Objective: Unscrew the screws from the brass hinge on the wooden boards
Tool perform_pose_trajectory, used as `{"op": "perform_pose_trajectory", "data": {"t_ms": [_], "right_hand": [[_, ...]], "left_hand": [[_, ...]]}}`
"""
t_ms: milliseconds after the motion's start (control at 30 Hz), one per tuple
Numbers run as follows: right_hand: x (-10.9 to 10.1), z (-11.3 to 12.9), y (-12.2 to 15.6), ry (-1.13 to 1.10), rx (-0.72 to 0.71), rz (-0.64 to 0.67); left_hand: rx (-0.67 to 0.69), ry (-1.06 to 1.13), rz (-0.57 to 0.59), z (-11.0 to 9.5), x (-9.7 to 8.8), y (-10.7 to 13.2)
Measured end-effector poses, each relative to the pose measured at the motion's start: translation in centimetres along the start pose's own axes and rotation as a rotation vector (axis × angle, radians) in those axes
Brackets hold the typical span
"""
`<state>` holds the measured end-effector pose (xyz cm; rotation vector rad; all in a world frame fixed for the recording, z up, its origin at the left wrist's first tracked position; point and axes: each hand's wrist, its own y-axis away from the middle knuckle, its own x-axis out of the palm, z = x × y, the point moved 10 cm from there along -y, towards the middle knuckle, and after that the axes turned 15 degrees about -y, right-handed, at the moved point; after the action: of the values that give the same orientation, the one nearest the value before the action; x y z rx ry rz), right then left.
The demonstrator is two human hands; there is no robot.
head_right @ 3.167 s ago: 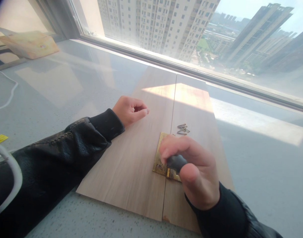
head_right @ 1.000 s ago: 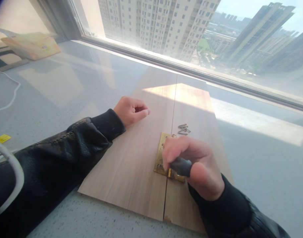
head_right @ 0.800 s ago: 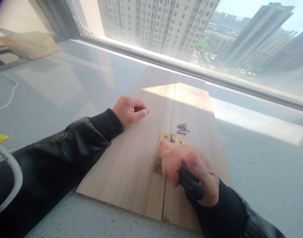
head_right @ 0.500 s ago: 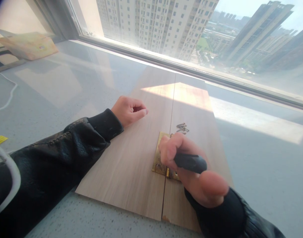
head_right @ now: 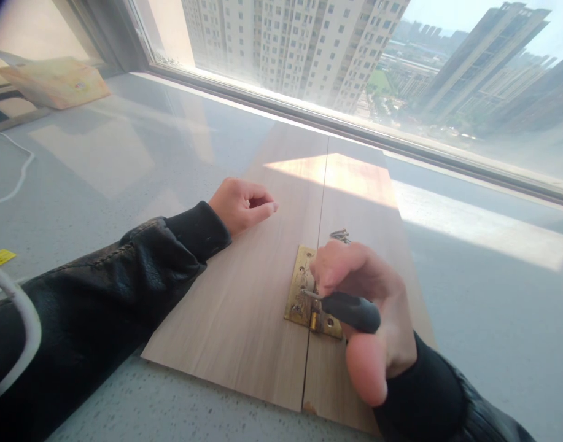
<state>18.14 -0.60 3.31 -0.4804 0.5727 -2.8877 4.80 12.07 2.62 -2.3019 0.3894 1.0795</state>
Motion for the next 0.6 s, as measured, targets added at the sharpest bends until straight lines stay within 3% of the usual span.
{"op": "perform_pose_trajectory", "data": {"t_ms": [133, 333, 467, 600], "right_hand": [[0.2, 0.0, -0.3, -0.077, 0.009, 0.044], [2.4, 0.2, -0.2, -0.026, 0.045, 0.247], [3.5, -0.4, -0.3, 0.014, 0.202, 0.17], [2.4, 2.3, -0.8, 0.075, 0.138, -0.031]], "left_hand": [[0.002, 0.004, -0.004, 0.1, 0.0, 0.0], [0.008, 0.004, -0.008, 0.0, 0.0, 0.0], [0.011, 0.0, -0.006, 0.0, 0.0, 0.0], [0.007, 0.001, -0.004, 0.0, 0.0, 0.0]]}}
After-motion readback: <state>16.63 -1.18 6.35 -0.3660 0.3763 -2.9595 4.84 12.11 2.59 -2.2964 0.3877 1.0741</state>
